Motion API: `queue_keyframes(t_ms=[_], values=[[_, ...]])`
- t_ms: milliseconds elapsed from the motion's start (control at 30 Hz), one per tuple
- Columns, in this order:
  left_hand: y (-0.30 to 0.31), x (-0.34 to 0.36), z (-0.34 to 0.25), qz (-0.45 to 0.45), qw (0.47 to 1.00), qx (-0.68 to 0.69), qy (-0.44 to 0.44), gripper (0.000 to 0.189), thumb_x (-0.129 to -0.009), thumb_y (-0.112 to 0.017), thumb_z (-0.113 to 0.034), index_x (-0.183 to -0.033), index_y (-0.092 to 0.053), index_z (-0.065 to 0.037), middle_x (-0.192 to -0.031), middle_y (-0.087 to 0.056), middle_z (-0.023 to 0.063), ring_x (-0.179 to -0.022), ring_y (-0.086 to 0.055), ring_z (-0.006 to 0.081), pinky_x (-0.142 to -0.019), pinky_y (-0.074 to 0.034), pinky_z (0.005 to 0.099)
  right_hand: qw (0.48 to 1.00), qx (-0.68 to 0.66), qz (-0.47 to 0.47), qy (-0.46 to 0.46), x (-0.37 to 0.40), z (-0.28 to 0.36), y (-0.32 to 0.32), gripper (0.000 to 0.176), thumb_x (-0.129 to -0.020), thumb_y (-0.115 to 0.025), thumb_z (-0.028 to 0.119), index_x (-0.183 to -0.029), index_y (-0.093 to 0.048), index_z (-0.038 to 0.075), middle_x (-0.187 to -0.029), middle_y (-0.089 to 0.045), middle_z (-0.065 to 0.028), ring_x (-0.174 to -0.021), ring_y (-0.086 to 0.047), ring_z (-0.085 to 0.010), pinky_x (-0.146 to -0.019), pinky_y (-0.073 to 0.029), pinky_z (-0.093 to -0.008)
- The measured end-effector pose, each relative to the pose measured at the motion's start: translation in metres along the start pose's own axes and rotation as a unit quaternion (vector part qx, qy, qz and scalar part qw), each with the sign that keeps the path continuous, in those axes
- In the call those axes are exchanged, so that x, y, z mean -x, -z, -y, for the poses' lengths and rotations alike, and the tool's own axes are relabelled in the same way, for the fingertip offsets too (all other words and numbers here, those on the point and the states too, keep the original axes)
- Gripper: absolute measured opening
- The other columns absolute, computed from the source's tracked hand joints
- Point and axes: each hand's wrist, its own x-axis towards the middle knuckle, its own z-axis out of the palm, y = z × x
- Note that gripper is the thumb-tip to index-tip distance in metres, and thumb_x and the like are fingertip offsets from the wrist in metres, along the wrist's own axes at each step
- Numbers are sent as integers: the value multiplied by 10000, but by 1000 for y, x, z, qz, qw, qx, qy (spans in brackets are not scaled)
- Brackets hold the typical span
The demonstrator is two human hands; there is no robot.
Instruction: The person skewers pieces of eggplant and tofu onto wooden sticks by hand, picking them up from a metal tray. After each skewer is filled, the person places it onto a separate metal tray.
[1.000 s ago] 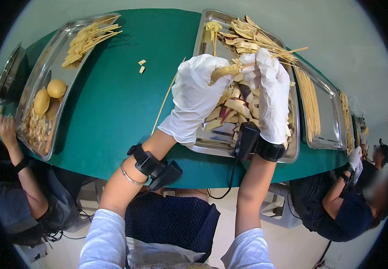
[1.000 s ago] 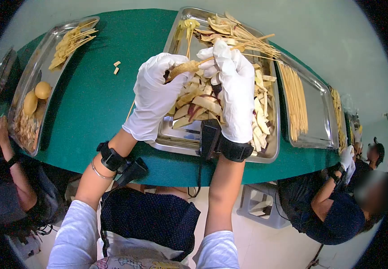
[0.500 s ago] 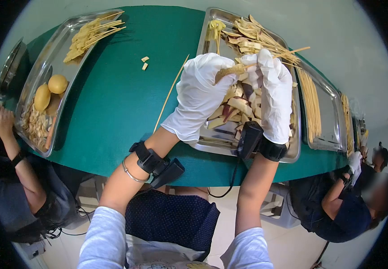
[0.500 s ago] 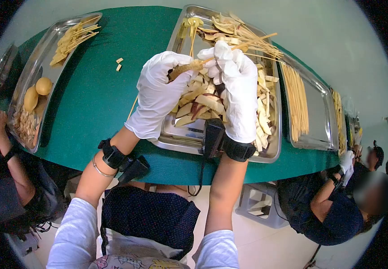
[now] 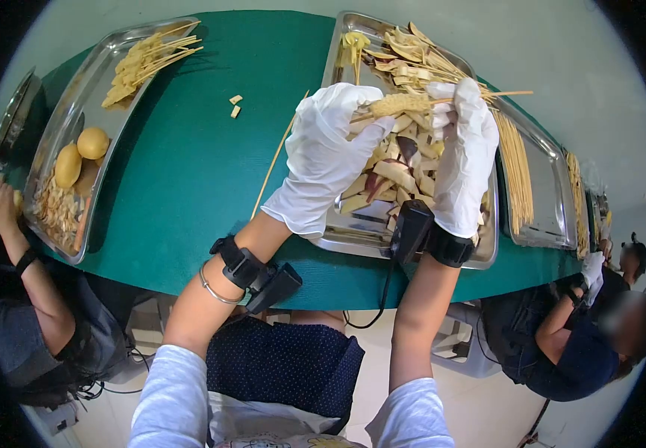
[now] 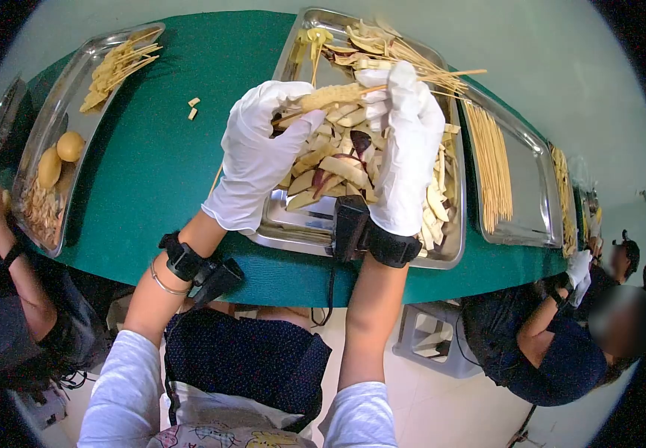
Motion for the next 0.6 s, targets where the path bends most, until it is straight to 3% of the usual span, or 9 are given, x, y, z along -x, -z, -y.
queue_keyframes(t_ms=[200,300,433,533,600], values=[[-1,2,-1,6,1000,-3,-3,212,-731,-749,-144,-918,-671,-80,-837,-654,79,-777,-624,249,-716,-477,336,1000,5,-1,-7,0,0,-2,345,-935,-565,352,-819,-649,38,-770,-649,-21,-609,-487,-44,-559,-380,-191],[-1,3,2,30,999,-7,44,182,-737,-740,-135,-899,-679,-79,-821,-656,74,-784,-627,240,-717,-477,330,999,21,25,-21,0,-1,-4,337,-925,-584,354,-804,-645,46,-795,-672,-34,-607,-494,-37,-560,-383,-189],[-5,6,6,14,999,13,29,224,-727,-724,-173,-919,-635,-101,-805,-611,84,-784,-585,300,-719,-448,394,998,37,46,-26,-1,-1,-3,326,-915,-600,347,-782,-635,51,-819,-688,-45,-616,-507,-30,-566,-391,-186],[-4,7,7,18,999,16,43,225,-724,-727,-170,-918,-636,-99,-800,-612,83,-785,-587,300,-724,-449,390,999,22,39,-29,2,2,-9,362,-915,-594,370,-856,-660,19,-724,-615,-8,-620,-487,-51,-567,-378,-197],[-3,5,5,16,999,7,37,226,-723,-728,-169,-917,-637,-99,-801,-613,82,-790,-589,299,-728,-450,386,998,18,54,-28,2,-1,-7,368,-915,-592,376,-870,-660,16,-742,-622,-11,-624,-489,-51,-569,-379,-198]])
